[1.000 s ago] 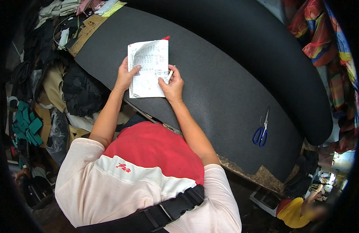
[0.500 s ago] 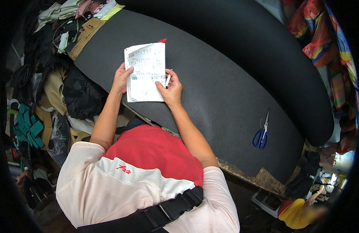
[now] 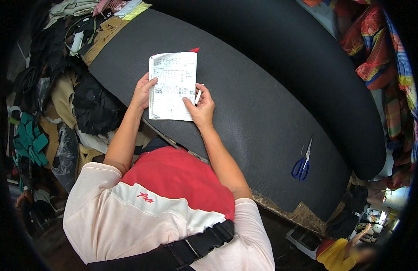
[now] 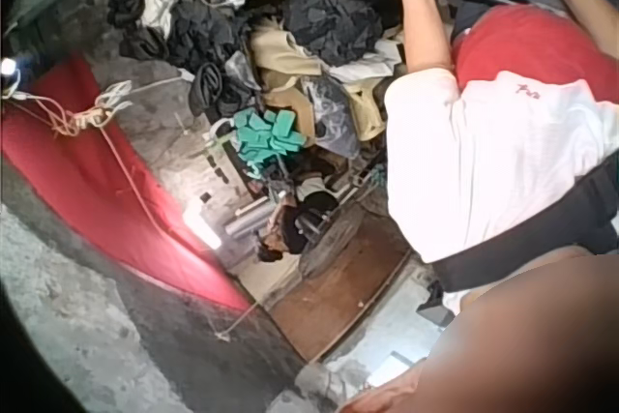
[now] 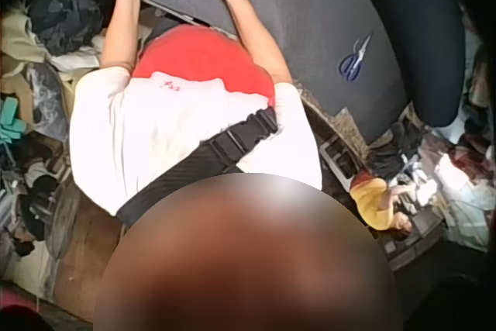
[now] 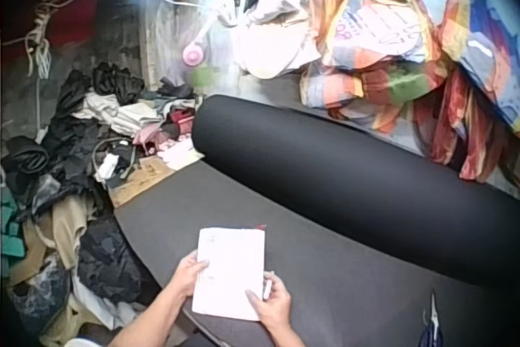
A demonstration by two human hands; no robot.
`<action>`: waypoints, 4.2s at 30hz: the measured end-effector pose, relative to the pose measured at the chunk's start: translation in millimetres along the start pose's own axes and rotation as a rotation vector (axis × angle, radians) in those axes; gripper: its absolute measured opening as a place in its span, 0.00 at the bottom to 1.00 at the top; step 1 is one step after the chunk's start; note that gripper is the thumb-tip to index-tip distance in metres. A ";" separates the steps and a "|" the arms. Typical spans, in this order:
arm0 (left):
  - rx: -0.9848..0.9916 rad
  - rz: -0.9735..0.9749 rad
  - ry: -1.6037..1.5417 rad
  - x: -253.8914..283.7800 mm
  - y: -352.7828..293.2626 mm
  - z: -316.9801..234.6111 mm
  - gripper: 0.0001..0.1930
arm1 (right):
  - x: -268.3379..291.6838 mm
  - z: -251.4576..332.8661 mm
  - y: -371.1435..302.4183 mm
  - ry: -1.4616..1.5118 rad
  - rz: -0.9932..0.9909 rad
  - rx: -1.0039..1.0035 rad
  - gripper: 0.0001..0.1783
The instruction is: The person uses a white marker and a small cardboard template to trace rectangular outlines on a large black fabric roll. They repeatedly reposition the template and draw lines, then briefly handle a small white strip of material before continuing to mark the fabric.
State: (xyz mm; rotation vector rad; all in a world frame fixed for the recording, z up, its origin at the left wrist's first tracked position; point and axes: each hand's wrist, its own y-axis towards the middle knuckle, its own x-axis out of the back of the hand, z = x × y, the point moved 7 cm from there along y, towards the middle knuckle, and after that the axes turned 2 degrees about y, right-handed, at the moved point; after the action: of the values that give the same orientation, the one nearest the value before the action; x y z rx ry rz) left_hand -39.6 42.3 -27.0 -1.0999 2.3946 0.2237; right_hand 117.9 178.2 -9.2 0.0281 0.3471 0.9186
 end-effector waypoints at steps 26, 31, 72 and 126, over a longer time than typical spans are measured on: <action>0.015 -0.008 0.017 2.0 1.8 1.4 0.17 | 1.3 -3.2 0.3 0.049 -0.002 -0.029 0.28; 0.013 -0.004 0.004 1.8 2.5 1.1 0.18 | 1.3 -3.8 0.8 0.063 0.005 -0.042 0.28; 0.016 -0.008 -0.057 -0.6 0.1 1.1 0.18 | 2.8 -8.4 -2.7 -0.033 0.000 -0.074 0.29; 0.008 -0.045 0.089 15.9 12.4 2.0 0.20 | 242.4 166.7 -105.2 -0.763 -0.936 0.209 0.25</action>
State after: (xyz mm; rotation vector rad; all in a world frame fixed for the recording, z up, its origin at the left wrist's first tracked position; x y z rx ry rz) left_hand -56.9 40.6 -37.4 -1.1814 2.4435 0.1527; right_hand 384.8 324.1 61.8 0.3679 -0.2628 -0.0959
